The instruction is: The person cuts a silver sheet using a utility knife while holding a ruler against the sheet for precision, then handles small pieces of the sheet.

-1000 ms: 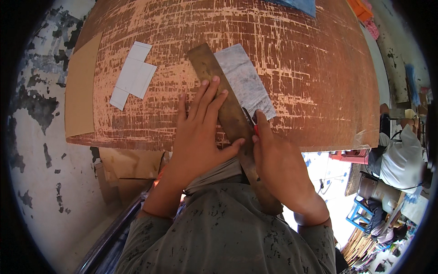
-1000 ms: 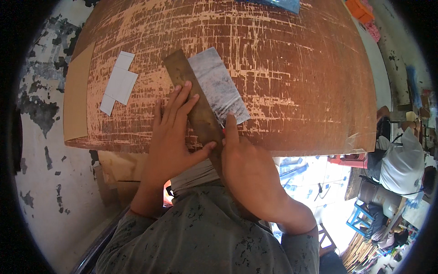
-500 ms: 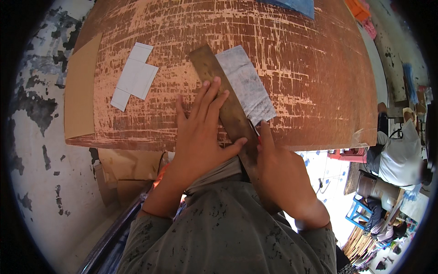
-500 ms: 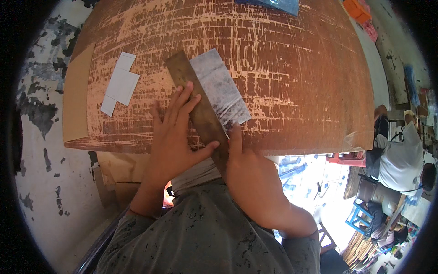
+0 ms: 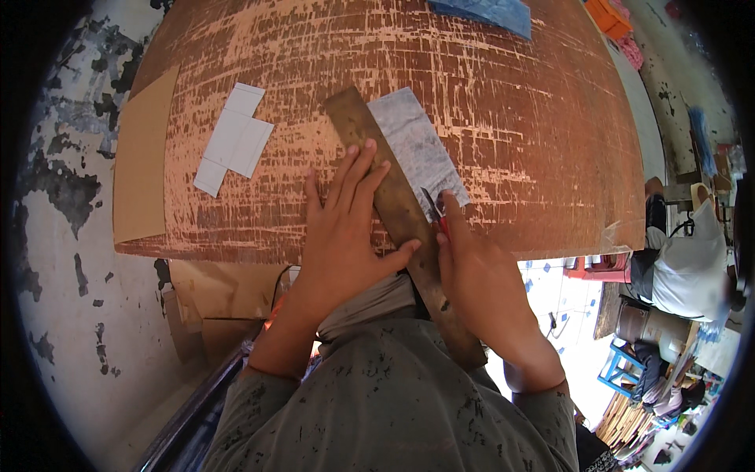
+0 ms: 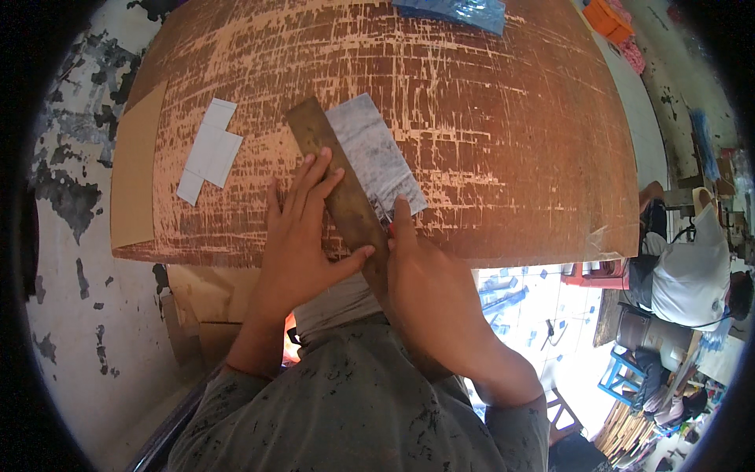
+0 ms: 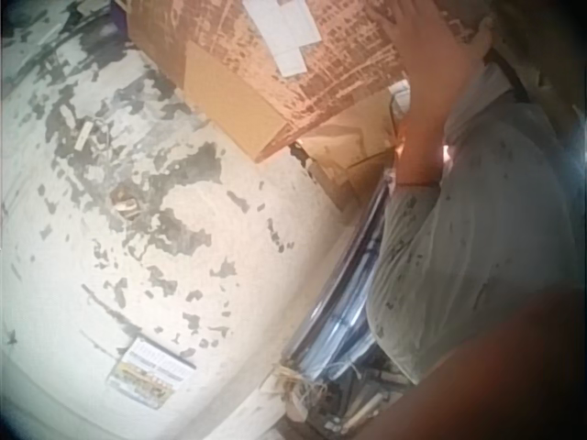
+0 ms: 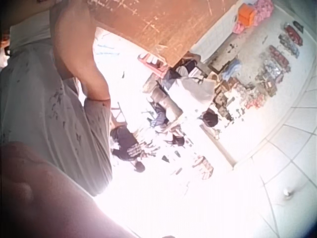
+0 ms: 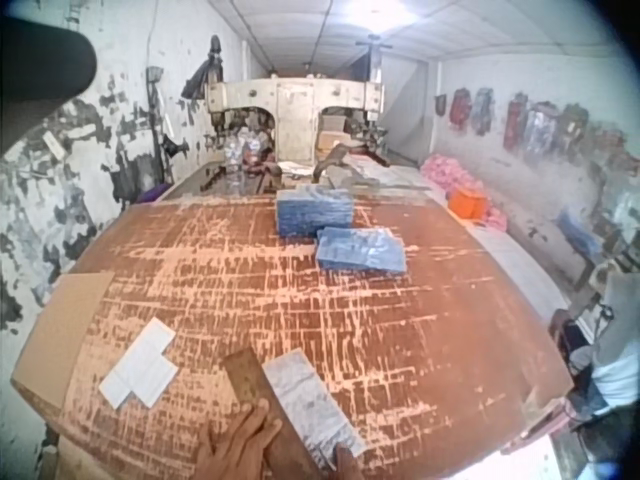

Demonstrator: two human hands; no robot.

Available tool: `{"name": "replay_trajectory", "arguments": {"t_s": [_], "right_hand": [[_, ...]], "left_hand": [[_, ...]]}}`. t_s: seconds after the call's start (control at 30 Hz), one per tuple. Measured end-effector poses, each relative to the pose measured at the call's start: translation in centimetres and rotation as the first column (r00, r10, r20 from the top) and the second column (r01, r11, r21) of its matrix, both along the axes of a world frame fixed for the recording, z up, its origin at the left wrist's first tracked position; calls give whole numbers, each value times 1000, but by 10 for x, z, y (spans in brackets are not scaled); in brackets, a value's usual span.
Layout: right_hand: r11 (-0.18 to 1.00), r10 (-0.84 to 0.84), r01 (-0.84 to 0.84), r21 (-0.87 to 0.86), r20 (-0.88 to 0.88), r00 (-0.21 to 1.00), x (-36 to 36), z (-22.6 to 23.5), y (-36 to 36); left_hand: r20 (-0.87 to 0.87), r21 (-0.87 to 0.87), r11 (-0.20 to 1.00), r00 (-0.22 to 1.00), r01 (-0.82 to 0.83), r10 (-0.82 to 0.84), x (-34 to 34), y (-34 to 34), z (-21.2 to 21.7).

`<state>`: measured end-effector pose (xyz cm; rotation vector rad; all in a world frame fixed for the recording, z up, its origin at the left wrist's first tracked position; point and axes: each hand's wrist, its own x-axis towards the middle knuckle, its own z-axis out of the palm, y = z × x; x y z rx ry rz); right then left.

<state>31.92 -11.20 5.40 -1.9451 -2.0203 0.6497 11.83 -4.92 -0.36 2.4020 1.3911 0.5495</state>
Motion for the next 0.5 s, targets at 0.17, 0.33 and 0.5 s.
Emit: {"name": "replay_trajectory", "arguments": {"t_s": [0.17,0.33,0.5], "right_hand": [[999,39,-40,-31,-27,999,-6,1,6],[997,75,-76,-30,-5,997,-5,-6,4],[984,112,-97,-149,95,989,-4,2,4]], "left_hand": [[25,-25,1000,1000,-6,7,-1,0,-1],[37,-41,999,999,-16,18,1,-1,0],[49,-20,1000,999,-11,12,0,0,-1]]}}
